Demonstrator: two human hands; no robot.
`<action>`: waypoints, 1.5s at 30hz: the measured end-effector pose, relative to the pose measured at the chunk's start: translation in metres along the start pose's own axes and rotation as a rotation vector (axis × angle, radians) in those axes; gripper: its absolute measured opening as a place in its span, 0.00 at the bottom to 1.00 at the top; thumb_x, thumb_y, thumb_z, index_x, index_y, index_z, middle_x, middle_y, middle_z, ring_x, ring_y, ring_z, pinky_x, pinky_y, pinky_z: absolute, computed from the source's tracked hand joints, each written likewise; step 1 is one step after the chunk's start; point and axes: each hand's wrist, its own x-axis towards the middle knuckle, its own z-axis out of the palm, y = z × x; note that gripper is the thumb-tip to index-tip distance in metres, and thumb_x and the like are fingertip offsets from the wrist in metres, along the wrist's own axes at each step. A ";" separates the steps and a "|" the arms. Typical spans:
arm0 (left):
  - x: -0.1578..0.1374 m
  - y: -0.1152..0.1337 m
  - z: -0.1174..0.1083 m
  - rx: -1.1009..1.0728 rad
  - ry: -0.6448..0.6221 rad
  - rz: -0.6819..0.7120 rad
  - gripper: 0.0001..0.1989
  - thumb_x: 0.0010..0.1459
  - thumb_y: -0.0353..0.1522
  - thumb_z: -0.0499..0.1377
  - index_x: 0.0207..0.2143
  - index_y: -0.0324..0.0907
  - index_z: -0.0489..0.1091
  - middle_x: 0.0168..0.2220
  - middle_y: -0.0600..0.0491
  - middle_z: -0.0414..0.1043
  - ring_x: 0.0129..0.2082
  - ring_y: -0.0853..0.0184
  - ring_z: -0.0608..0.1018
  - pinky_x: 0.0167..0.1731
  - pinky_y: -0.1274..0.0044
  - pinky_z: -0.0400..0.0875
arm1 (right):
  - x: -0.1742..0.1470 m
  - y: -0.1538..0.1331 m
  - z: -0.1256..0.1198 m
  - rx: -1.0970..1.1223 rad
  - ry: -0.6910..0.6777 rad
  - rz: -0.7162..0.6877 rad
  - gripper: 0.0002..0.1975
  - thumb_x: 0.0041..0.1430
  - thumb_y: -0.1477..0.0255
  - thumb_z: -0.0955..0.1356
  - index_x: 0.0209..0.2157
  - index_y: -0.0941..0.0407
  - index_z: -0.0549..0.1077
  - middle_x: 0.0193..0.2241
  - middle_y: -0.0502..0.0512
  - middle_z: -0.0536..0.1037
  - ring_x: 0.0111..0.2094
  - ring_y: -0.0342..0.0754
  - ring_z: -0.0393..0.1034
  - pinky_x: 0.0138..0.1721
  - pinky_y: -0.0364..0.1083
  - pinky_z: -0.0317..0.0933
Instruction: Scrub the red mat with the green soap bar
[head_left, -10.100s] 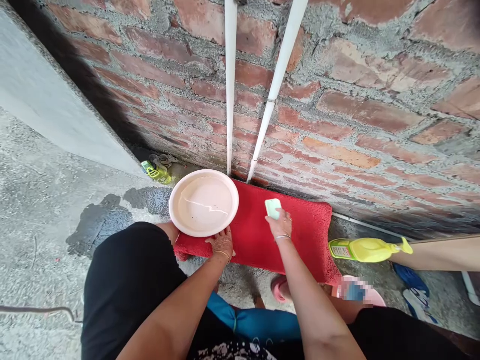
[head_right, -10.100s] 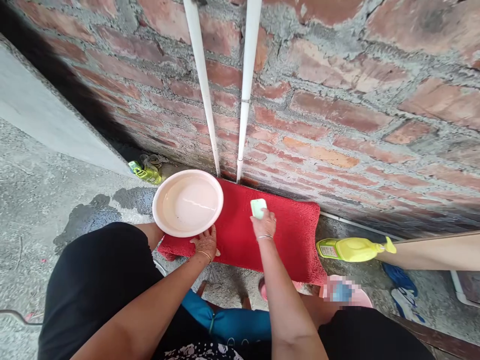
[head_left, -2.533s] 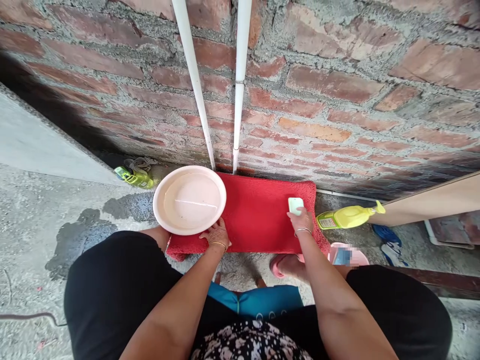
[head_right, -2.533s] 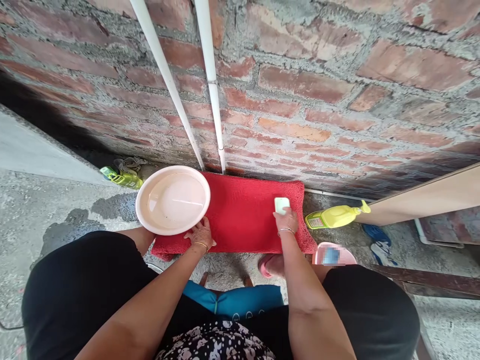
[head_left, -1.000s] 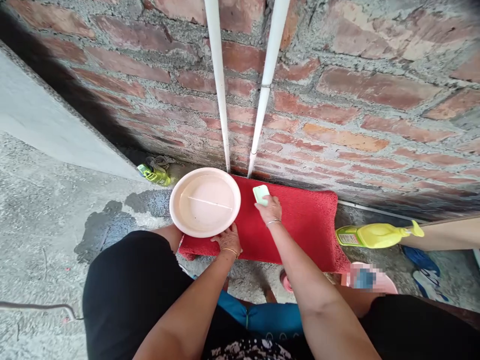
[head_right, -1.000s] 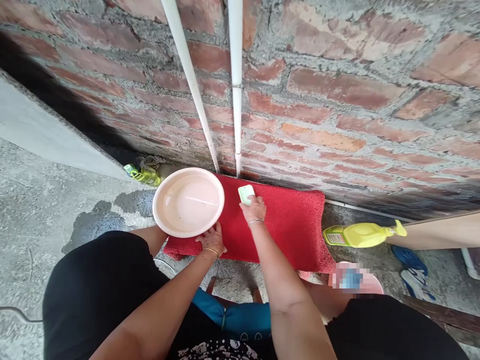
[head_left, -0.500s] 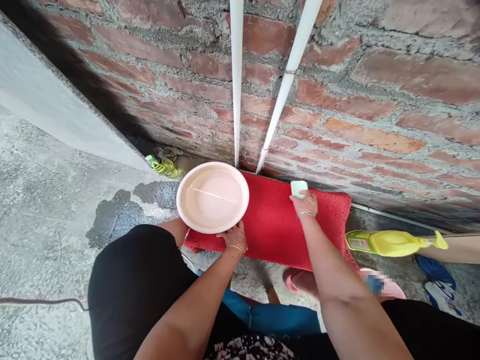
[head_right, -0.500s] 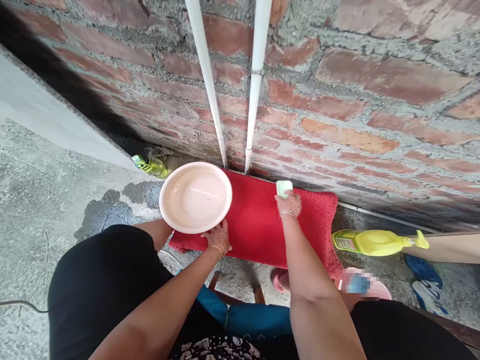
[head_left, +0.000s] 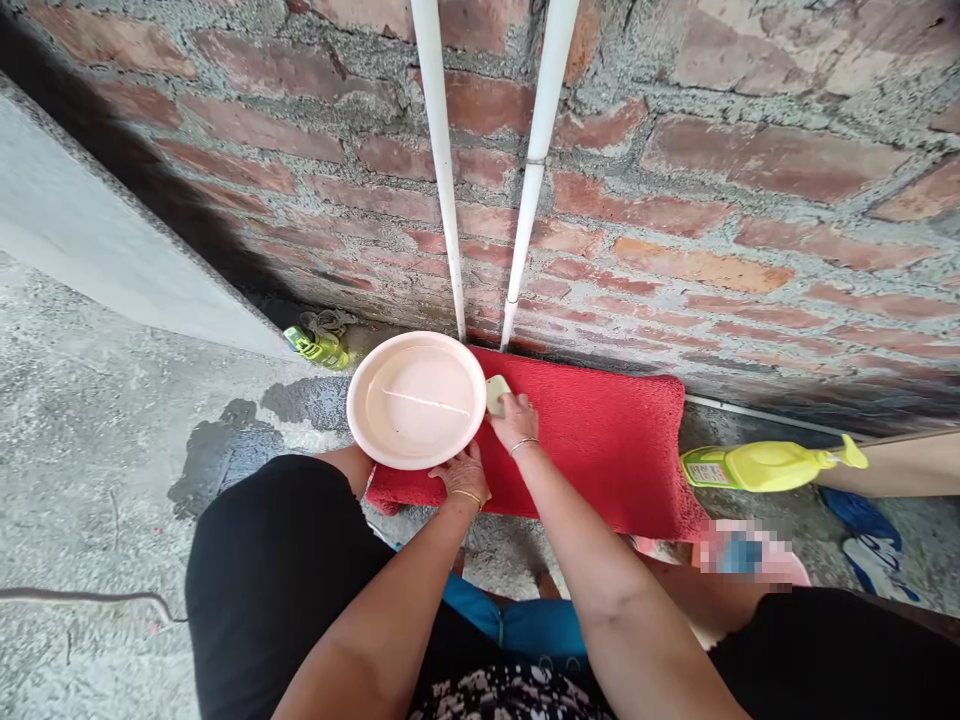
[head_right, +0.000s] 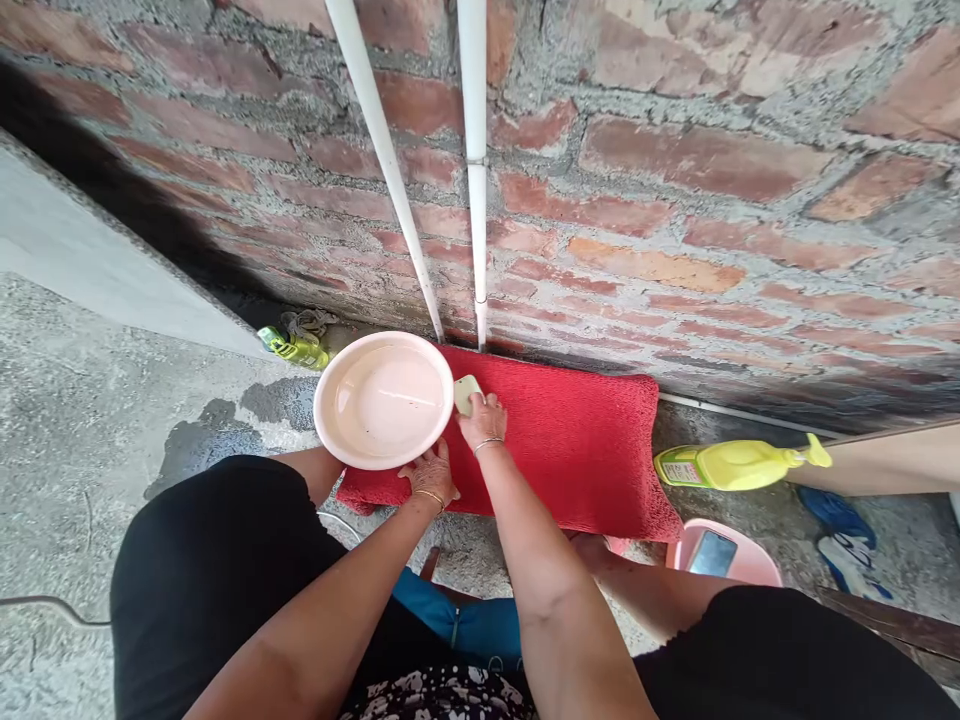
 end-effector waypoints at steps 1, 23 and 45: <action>0.001 0.000 0.000 0.004 -0.007 -0.002 0.60 0.30 0.38 0.70 0.64 0.50 0.41 0.61 0.36 0.49 0.57 0.39 0.57 0.42 0.44 0.60 | 0.001 -0.008 0.002 -0.034 -0.026 -0.030 0.21 0.52 0.55 0.66 0.47 0.49 0.68 0.43 0.56 0.66 0.44 0.52 0.62 0.44 0.48 0.54; -0.019 -0.001 -0.012 0.086 0.089 0.049 0.45 0.44 0.39 0.64 0.63 0.46 0.48 0.60 0.35 0.52 0.58 0.42 0.59 0.39 0.52 0.67 | -0.128 0.130 -0.024 -0.023 0.001 0.269 0.23 0.49 0.62 0.69 0.48 0.50 0.68 0.41 0.54 0.68 0.41 0.49 0.67 0.43 0.44 0.57; -0.174 0.000 -0.080 0.139 0.223 0.799 0.21 0.53 0.33 0.54 0.51 0.47 0.66 0.49 0.40 0.66 0.48 0.50 0.69 0.42 0.54 0.62 | -0.156 0.151 -0.023 -0.168 -0.146 0.253 0.28 0.49 0.62 0.68 0.53 0.52 0.65 0.45 0.61 0.68 0.46 0.56 0.68 0.44 0.50 0.59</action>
